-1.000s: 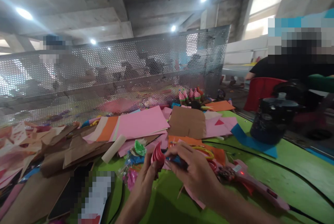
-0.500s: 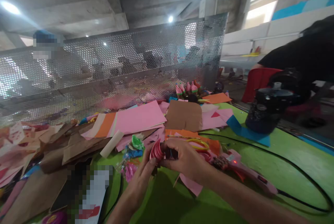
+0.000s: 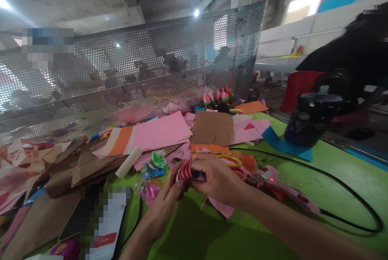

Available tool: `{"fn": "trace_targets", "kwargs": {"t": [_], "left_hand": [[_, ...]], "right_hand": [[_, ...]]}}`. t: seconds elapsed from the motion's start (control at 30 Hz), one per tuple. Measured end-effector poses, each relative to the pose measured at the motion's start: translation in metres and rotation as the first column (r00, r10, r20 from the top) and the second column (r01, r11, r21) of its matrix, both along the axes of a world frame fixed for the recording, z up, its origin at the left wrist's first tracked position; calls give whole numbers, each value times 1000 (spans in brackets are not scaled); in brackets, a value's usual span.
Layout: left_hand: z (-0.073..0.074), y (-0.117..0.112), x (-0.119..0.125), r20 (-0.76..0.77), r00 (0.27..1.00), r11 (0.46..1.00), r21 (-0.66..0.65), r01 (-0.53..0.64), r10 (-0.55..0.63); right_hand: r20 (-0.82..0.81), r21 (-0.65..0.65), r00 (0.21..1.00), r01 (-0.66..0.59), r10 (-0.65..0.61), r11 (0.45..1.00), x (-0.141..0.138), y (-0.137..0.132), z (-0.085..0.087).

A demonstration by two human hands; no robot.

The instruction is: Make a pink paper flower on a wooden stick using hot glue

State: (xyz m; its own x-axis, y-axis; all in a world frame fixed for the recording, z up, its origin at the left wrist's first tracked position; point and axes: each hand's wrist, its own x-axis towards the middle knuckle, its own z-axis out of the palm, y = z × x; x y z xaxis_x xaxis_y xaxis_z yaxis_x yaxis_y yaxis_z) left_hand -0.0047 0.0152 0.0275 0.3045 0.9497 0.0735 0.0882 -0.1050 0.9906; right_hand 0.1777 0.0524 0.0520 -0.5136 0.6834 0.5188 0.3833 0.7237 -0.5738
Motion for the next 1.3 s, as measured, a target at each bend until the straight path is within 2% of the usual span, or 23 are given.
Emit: {"fn": "trace_targets", "kwargs": {"t": [0.37, 0.57, 0.63, 0.8, 0.9, 1.0, 1.13, 1.3], "left_hand": [[3, 1, -2, 12, 1000, 1000, 0, 9, -9], [4, 1, -2, -36, 999, 1000, 14, -19, 19], [6, 1, -3, -49, 999, 1000, 15, -16, 17], [10, 0, -3, -18, 1000, 999, -46, 7, -8], [5, 2, -2, -38, 998, 996, -74, -49, 46], [-5, 7, -2, -54, 993, 989, -93, -111, 106], [-16, 12, -3, -29, 996, 996, -36, -84, 83], [-19, 14, -5, -46, 997, 998, -15, -55, 54]], "right_hand": [[10, -19, 1000, -24, 24, 1000, 0, 3, 2], [1, -47, 999, -52, 52, 998, 1, 3, 3], [7, -53, 999, -33, 33, 998, 1, 2, 5], [-49, -79, 991, 119, -123, 990, 2, -7, 12], [-77, -49, 993, 82, -86, 995, 1, -14, 13], [-38, -25, 998, 47, -47, 999, -4, -18, 10], [9, 44, 994, 106, -106, 993, -9, -18, 1], [71, 142, 984, 153, -164, 978, -10, -17, -5]]}}
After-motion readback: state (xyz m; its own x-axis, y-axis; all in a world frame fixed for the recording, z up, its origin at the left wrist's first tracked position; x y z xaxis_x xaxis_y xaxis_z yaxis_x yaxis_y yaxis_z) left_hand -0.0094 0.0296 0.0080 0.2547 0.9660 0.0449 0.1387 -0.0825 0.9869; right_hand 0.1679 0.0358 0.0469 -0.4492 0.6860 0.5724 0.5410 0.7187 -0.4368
